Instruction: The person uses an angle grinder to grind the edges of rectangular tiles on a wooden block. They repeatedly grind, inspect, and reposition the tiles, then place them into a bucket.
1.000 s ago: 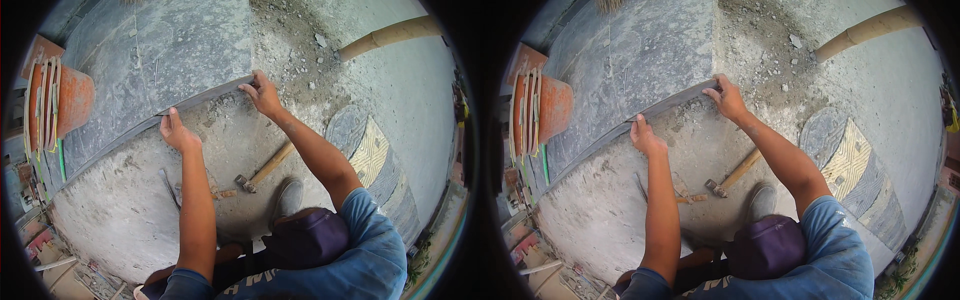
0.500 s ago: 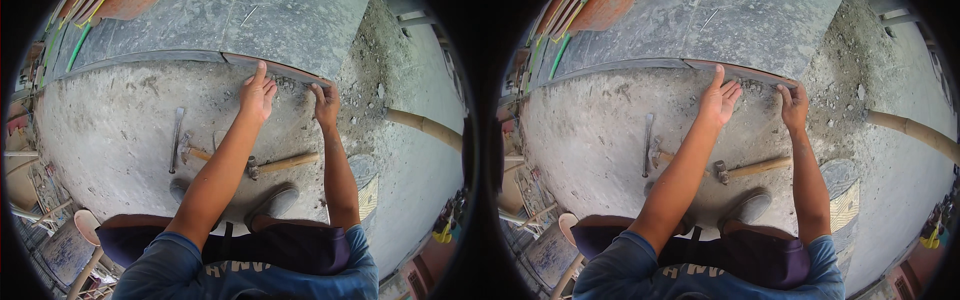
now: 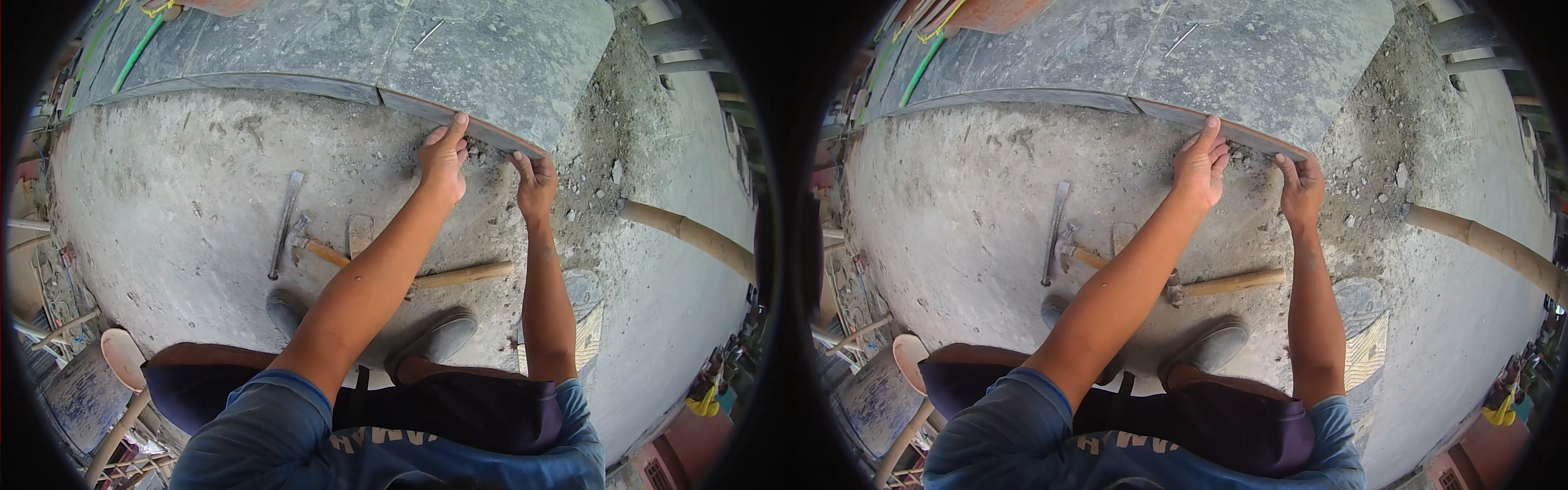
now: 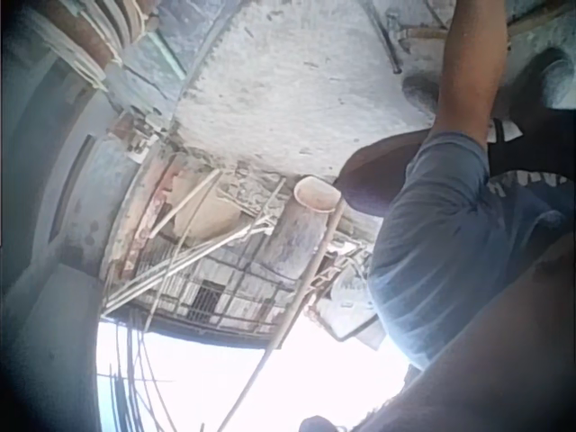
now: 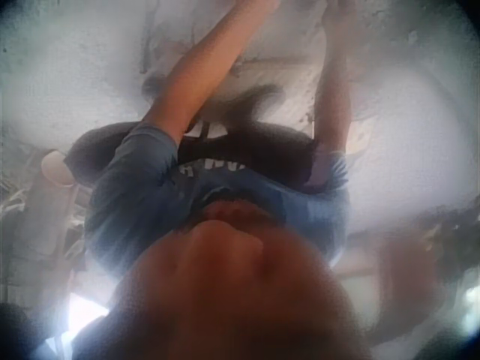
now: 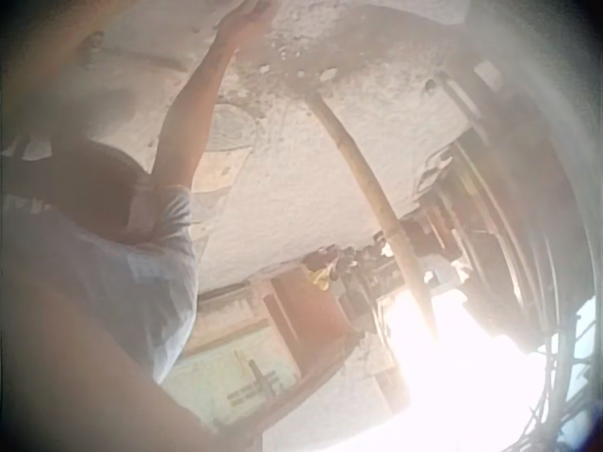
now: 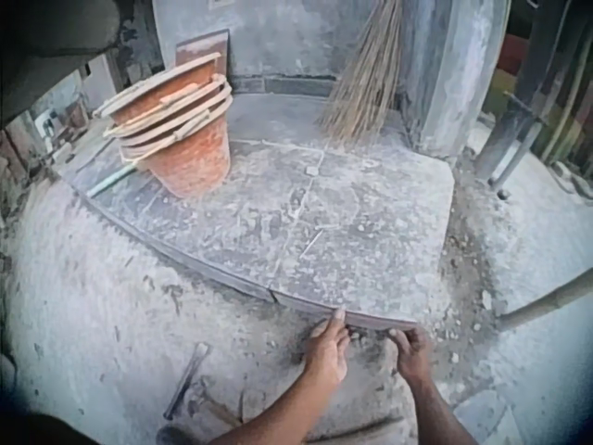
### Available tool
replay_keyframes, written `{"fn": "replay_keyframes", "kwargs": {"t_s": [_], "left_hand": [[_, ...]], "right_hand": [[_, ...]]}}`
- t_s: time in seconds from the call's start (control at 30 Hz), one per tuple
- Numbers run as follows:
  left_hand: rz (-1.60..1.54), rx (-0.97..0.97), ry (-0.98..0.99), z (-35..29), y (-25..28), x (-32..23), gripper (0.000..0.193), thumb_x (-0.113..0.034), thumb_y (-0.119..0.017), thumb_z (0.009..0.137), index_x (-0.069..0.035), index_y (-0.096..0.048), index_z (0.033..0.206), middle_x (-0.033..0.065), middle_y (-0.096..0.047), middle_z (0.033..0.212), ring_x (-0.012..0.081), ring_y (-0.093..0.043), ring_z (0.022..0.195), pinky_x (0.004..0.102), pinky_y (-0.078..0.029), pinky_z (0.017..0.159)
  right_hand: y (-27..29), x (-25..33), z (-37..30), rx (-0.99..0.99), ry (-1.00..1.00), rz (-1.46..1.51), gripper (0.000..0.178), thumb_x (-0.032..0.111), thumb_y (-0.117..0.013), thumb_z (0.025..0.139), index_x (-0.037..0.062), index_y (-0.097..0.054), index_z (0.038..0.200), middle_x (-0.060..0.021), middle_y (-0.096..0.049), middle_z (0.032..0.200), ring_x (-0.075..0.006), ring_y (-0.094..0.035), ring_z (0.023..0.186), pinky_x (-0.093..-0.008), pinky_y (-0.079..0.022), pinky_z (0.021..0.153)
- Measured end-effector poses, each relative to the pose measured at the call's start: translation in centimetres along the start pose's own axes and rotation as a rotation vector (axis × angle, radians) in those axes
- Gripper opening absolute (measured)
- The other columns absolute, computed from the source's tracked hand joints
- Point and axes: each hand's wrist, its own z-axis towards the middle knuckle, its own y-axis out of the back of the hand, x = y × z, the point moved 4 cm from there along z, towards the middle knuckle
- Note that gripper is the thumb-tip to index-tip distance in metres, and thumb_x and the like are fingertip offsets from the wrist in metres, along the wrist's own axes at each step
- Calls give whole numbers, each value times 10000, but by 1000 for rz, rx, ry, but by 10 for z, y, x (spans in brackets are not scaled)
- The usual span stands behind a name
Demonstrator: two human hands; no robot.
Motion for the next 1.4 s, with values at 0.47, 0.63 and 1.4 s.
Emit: {"fn": "replay_keyframes", "kwargs": {"t_s": [0.47, 0.63, 1.4], "left_hand": [[9, -27, 32, 1, 4, -5, 924, -430, -874, 699, 51, -445, 1361, 188, -491, 1290, 300, -483, 1187, 400, -362, 1096], [-12, 1, 34, 1, 4, -9, 965, -415, -876, 697, 84, -402, 1373, 252, -434, 1375, 358, -425, 1305, 427, -327, 1136], [-84, 50, -3, 0, -2, -6, 909, -337, -848, 750, 124, -368, 1370, 268, -401, 1414, 404, -385, 1350, 467, -324, 1157]], "right_hand": [[-5, 2, 0, -31, 3, 4, 154, 98, -673, 928, -6, -626, 1031, -42, -679, 913, -102, -604, 841, -256, -476, 789], [-8, 3, -1, -27, 7, 19, 162, 97, -679, 924, -6, -624, 1037, -34, -675, 923, -93, -594, 850, -253, -471, 796], [0, -16, 2, -148, 80, -114, 304, 139, -736, 889, 54, -465, 783, 53, -442, 641, -42, -347, 610, -218, -325, 529]]}}
